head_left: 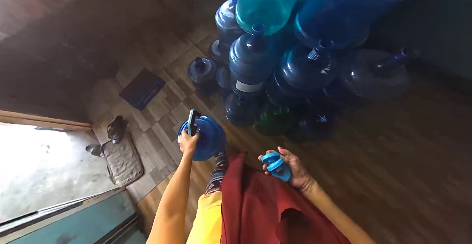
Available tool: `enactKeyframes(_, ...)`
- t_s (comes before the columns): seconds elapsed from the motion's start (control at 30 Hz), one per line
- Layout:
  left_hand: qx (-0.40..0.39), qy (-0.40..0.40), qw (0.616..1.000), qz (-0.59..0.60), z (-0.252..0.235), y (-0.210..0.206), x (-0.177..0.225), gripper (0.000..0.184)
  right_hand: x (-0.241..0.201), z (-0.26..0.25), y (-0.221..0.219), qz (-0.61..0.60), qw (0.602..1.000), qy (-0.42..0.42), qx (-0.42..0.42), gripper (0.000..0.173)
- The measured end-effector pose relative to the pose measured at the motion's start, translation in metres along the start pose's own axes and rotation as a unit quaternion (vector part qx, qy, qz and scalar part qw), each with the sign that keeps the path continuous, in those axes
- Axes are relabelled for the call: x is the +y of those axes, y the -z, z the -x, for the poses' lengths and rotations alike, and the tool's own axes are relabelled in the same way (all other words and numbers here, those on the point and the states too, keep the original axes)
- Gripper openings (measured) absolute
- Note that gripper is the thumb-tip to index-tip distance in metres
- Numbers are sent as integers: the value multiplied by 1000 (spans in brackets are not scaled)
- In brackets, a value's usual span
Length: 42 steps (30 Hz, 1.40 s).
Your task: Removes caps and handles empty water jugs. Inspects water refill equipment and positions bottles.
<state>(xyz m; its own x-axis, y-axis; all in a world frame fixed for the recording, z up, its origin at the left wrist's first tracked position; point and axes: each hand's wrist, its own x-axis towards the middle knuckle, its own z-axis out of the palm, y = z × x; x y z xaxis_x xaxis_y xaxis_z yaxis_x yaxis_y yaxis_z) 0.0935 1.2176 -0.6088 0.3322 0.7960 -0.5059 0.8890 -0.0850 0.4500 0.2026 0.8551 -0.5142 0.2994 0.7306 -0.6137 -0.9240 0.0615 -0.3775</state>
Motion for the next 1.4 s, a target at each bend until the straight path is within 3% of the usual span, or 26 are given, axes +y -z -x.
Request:
enactKeyframes(0.37,-25,55,998,-7,-159,-54,95,66,-30,-88,1,-130,991,3,30,42)
enactKeyframes(0.73,-45,72,996,20,-254,-117,165,63,-73,-144,19,-165,983,-30,72,42)
enactKeyframes(0.93,-110,13,994,6,-293,-132,173,61,-76,-170,-5,-127,982,-35,135,51)
enactKeyframes(1.07,-179,-82,980,37,-318,-109,166,66,-71,-205,-44,-128,983,-40,124,48)
enactKeyframes(1.2,-215,-164,961,66,-311,-48,142,67,-75,-256,-103,-92,988,-71,100,45)
enactKeyframes(1.27,-231,-155,956,98,-299,-9,110,59,-81,-284,-145,-57,991,-64,103,50)
enactKeyframes(1.4,-262,-60,958,100,-283,77,16,53,-86,-344,-230,-3,994,-37,100,55)
